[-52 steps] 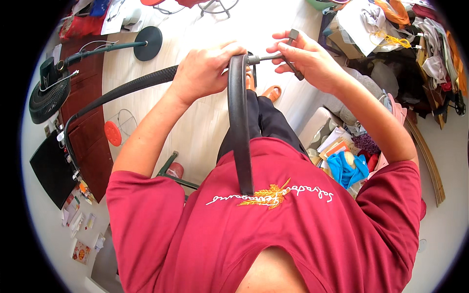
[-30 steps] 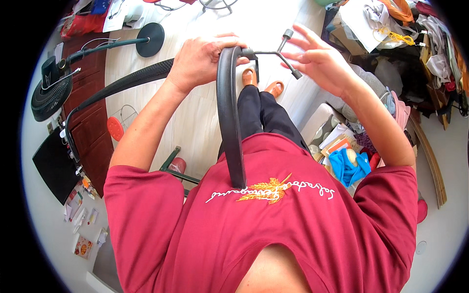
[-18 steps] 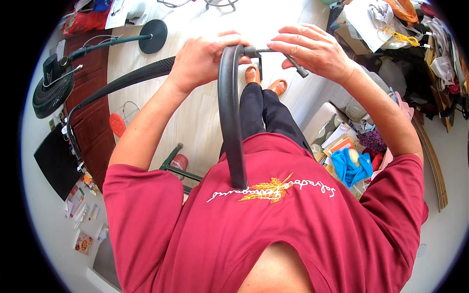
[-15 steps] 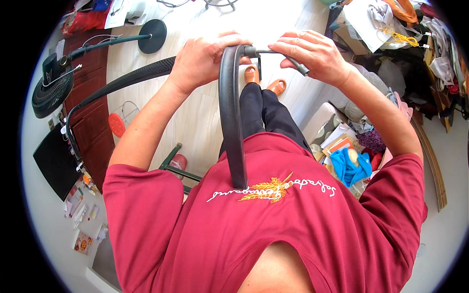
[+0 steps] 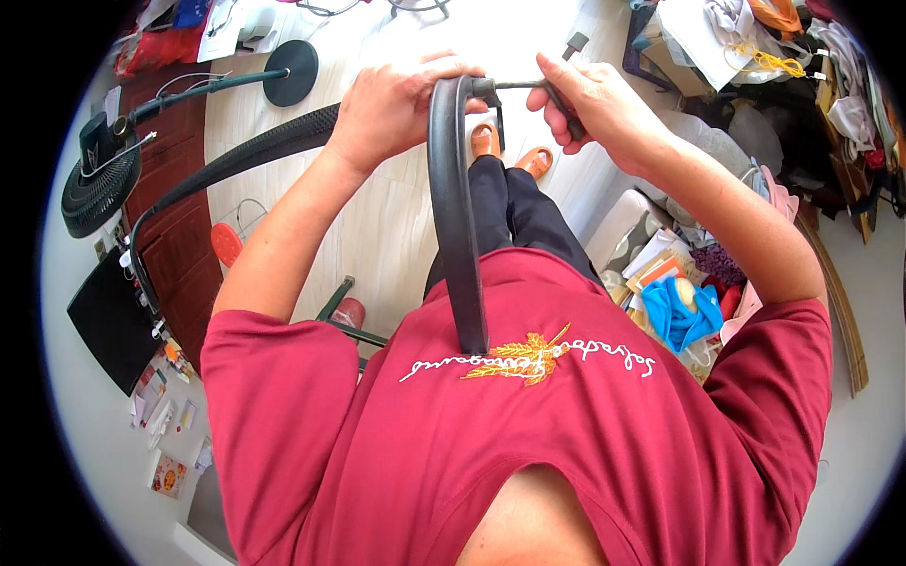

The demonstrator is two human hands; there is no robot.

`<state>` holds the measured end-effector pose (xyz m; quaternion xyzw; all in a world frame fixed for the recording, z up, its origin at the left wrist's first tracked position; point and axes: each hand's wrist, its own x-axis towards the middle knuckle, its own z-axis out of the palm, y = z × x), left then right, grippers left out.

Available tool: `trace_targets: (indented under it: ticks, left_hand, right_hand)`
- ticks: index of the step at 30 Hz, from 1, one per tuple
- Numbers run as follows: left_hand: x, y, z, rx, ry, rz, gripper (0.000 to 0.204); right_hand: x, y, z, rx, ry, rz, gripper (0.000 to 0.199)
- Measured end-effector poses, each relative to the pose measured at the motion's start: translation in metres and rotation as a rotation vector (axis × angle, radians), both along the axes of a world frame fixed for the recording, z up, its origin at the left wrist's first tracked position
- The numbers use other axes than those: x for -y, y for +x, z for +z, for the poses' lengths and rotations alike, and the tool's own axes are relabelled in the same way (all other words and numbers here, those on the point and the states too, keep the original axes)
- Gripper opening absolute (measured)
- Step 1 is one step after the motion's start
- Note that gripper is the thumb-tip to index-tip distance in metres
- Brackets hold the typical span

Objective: The person assembles a mesh chair frame. They use an Allen key to insert and tighten screws into the metal support bars while holding the mesh panel in place.

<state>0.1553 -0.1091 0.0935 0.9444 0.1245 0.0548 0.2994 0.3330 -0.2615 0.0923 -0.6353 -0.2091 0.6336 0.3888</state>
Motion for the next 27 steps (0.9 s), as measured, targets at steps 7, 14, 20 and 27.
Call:
trace_targets:
  ticks: [7,14,20,27]
  left_hand:
    - [0.000,0.002,0.003,-0.055,0.025,0.013,0.035]
    - [-0.001,0.000,-0.005,-0.160,0.137,0.035,0.041]
    - [0.003,0.003,-0.011,-0.162,0.304,0.160,0.036]
    - [-0.030,-0.038,0.002,-0.193,0.425,-0.026,0.045]
  right_hand:
    - [0.004,0.005,-0.004,0.019,0.093,0.089,0.060]
    - [0.000,0.005,-0.036,-0.176,0.229,0.063,0.048]
    - [-0.006,-0.010,-0.042,-0.200,0.331,-0.027,0.033]
    - [-0.006,-0.011,-0.025,-0.374,0.159,-0.099,0.031]
